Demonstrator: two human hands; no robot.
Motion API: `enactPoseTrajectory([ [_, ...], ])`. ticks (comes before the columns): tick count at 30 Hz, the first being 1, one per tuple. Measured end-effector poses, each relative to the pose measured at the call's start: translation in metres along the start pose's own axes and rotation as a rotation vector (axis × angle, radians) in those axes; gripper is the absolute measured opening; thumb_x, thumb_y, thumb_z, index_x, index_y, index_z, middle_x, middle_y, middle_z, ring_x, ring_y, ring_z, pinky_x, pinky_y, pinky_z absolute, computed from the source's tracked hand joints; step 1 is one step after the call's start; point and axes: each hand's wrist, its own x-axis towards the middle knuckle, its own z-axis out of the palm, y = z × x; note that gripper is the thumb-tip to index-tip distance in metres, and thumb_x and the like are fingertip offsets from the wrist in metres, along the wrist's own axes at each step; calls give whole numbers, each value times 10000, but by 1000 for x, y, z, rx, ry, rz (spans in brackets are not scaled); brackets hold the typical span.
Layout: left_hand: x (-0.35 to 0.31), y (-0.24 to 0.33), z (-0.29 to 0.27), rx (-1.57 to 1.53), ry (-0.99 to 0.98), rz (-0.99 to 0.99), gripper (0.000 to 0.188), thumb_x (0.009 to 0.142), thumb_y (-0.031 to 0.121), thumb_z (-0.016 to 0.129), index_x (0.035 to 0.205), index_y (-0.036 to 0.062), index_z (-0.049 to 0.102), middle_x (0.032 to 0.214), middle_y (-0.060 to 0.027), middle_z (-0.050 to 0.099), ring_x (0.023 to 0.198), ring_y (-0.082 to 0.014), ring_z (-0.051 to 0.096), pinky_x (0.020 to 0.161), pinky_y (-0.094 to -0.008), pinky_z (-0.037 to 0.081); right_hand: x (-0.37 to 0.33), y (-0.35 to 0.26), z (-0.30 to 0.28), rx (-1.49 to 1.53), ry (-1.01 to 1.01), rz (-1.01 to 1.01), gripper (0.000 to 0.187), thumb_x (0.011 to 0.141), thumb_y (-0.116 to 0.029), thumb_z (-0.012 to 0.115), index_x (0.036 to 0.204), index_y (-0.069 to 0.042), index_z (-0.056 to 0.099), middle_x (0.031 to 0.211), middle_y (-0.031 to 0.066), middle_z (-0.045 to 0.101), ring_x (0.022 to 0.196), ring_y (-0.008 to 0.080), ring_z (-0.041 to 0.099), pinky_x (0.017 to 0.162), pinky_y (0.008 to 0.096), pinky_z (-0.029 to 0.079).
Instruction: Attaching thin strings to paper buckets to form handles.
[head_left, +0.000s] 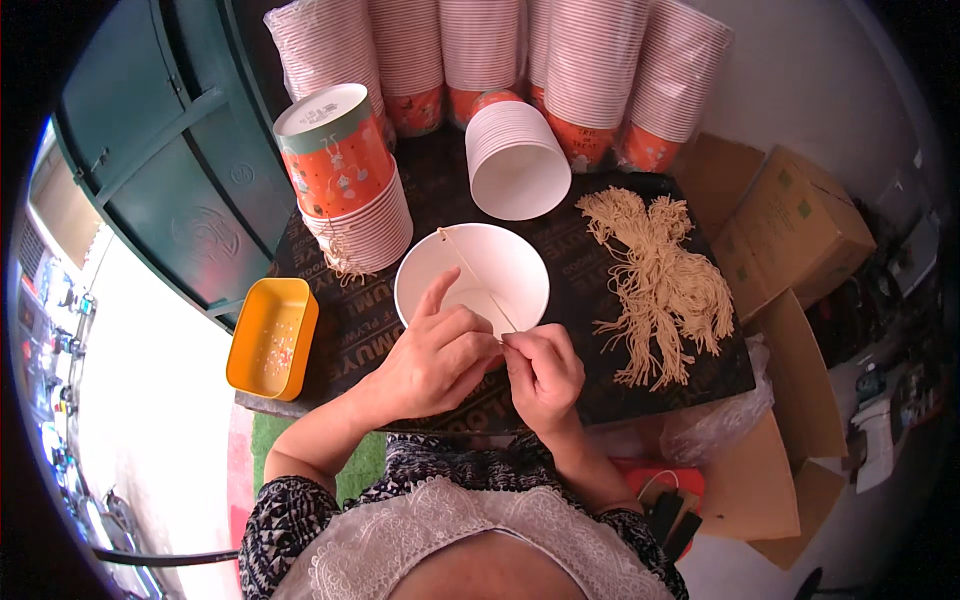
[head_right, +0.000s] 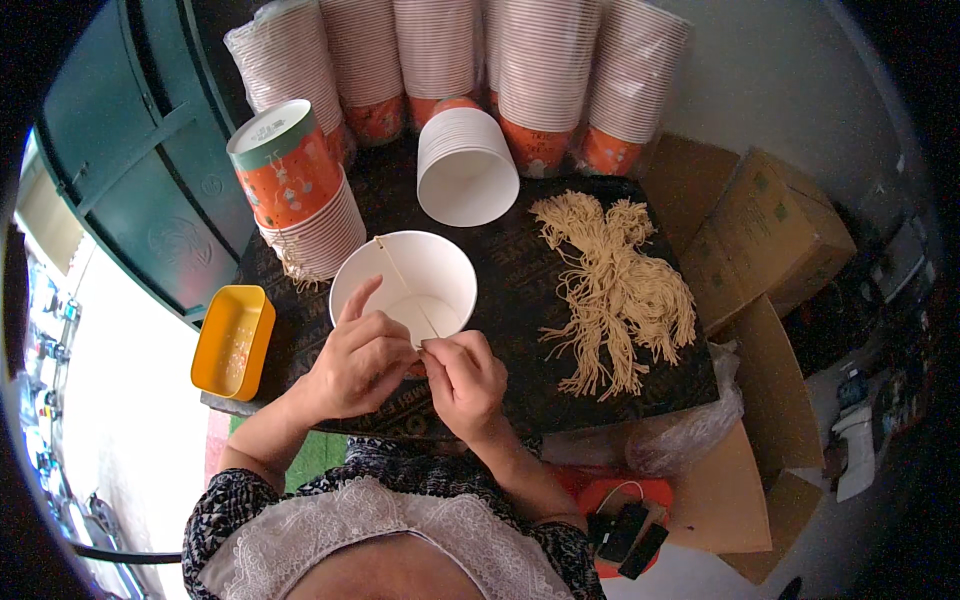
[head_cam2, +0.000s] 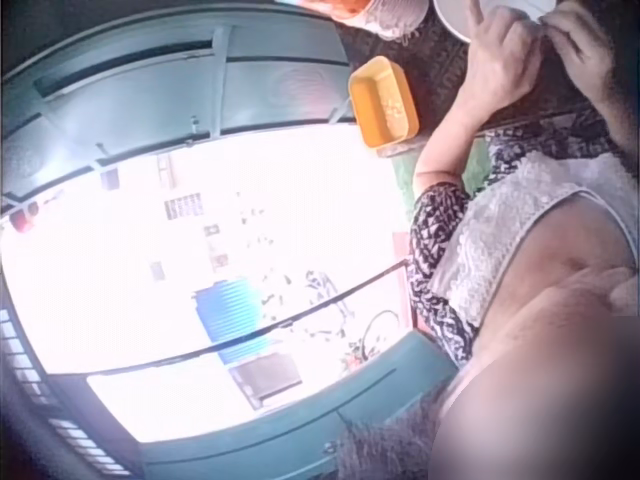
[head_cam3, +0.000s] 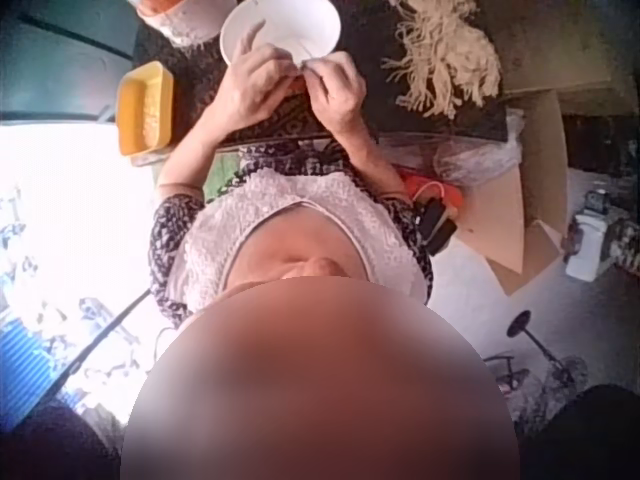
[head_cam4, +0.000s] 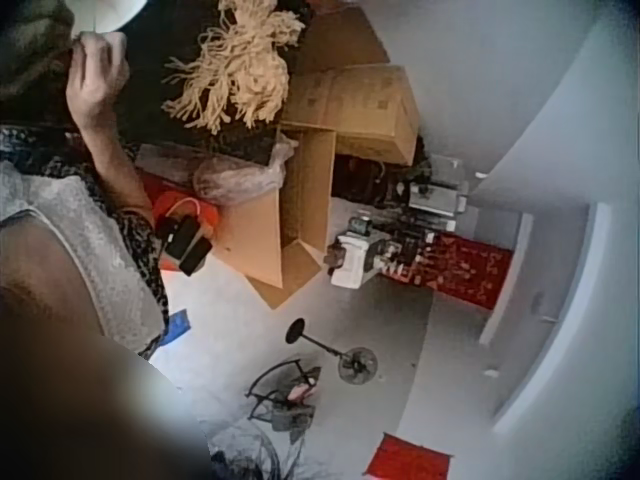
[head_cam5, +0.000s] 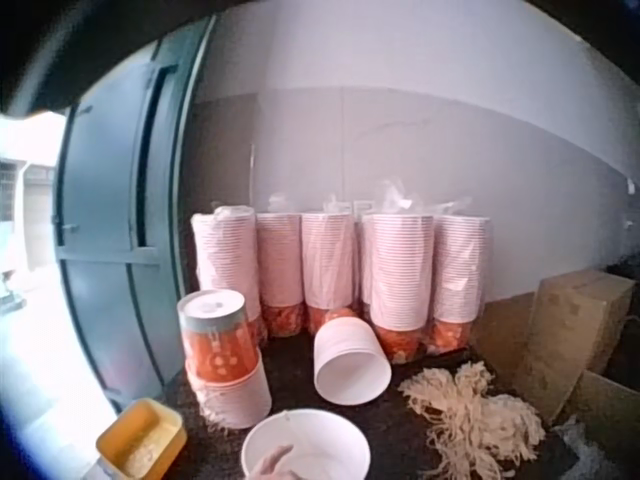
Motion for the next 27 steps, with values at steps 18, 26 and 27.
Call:
enactPoseTrajectory([
  [18,6,-5,9,-55,13,-151,207,771,-55,676,909,53,566,802,-39,622,746,-227,648,1112,-598,301,-2,-5,-1,225,-27,166,46,877,50,626,917,26,627,839,80,579,711,168,565,630,255,447],
  [26,1,-1,4,-31,-15,-152,250,751,-99,612,922,72,552,849,-34,636,853,-219,658,1160,-619,159,-4,-6,-5,324,-60,323,31,928,-9,601,928,19,616,845,61,564,740,139,556,661,262,456],
  [27,0,-1,4,-46,4,-177,258,741,-108,599,918,74,556,867,-35,640,880,-218,657,1167,-623,124,-4,-6,-5,327,-63,336,36,931,-10,599,923,20,616,841,59,563,739,135,554,660,260,454],
])
